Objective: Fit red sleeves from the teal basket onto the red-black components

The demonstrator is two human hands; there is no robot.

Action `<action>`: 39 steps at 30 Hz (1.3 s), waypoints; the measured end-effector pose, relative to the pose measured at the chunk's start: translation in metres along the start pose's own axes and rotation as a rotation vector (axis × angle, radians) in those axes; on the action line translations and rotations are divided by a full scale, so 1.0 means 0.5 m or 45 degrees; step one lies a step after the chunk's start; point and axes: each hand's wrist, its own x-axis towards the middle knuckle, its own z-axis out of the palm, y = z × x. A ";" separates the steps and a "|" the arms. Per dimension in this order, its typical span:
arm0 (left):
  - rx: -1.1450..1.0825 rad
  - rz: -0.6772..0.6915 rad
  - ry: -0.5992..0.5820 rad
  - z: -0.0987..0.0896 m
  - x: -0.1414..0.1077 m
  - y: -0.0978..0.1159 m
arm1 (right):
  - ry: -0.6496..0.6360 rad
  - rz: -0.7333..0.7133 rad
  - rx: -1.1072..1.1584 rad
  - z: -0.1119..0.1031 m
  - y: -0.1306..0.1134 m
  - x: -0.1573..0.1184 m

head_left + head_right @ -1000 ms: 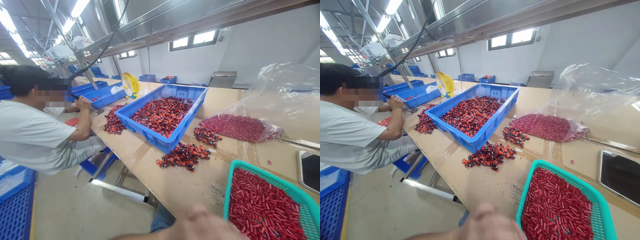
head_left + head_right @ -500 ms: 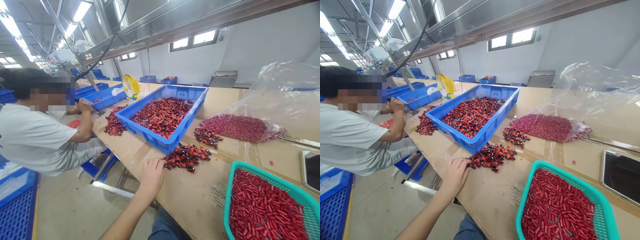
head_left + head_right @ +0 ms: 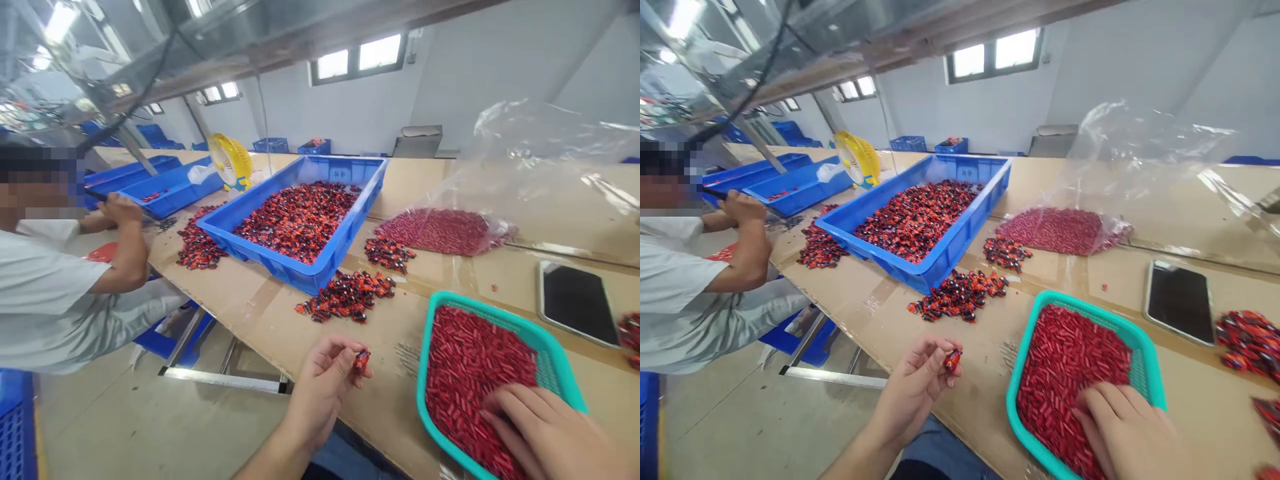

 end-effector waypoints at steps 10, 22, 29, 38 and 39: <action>0.039 -0.050 -0.335 0.058 -0.043 0.001 | -0.198 0.237 -0.045 -0.028 -0.044 0.018; 0.814 0.889 -0.533 0.073 -0.083 0.025 | 0.124 0.310 0.701 -0.179 -0.223 0.062; 0.764 0.876 -0.575 0.080 -0.088 0.028 | 0.170 0.264 0.562 -0.167 -0.252 0.080; 1.157 1.117 -0.649 0.046 -0.096 0.016 | 0.099 0.353 0.608 -0.153 -0.266 0.086; 1.186 1.126 -0.666 0.041 -0.097 0.017 | 0.079 0.363 0.619 -0.155 -0.266 0.083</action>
